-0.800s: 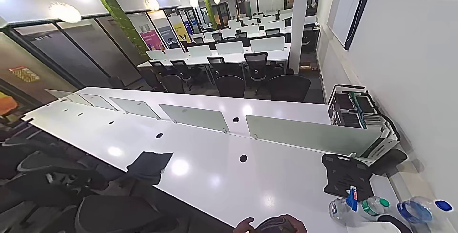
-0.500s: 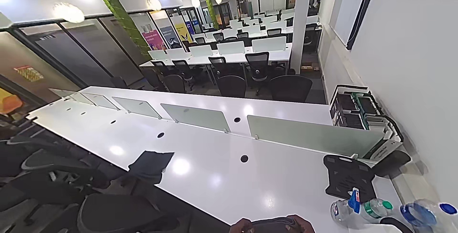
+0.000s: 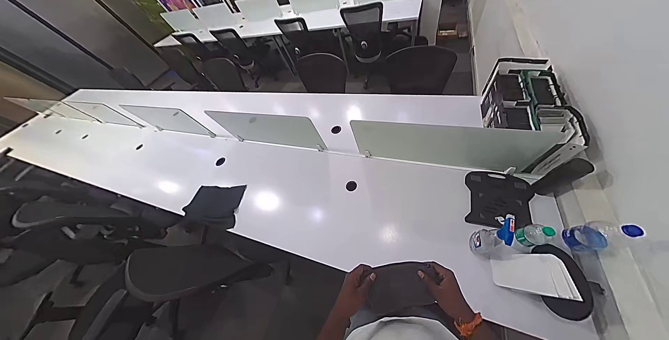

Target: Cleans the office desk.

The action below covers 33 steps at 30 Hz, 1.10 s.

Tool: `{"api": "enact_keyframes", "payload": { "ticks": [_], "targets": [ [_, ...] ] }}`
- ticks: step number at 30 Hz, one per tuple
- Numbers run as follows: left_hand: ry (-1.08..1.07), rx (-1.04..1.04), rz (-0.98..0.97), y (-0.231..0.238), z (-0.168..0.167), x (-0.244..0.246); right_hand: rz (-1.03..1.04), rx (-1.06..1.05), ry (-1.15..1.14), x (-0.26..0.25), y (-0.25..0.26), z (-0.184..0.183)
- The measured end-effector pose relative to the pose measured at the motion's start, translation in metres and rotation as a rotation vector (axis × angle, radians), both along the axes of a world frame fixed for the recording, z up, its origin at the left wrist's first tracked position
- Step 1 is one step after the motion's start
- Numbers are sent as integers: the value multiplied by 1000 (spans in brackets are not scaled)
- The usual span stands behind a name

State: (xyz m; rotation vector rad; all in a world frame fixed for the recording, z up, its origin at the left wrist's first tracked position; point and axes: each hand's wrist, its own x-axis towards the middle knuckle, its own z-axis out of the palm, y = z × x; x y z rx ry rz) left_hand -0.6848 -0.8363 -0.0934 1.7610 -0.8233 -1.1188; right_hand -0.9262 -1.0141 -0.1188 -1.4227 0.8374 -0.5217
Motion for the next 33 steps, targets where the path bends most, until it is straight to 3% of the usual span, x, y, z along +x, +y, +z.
{"api": "enact_keyframes", "payload": {
  "ticks": [10,15,18,22,28,33],
  "targets": [
    [109,95,-91,-20,2,11,23,81,-45,-7,-6,-13],
    [-89,221,236,-79,-34,37,-124,-161,346,36,-51,-51],
    [-161,357,260,-91,-62,54,-144,-339,532,53,-78,-63],
    [-258,460,144,-58,-81,51,-75,-490,525,61,-71,-71],
    [-296,679,116,17,-98,35,224,-479,641,63,-19,-103],
    [-391,645,78,49,-108,42,542,-552,752,70,12,-125]
  ]
}}
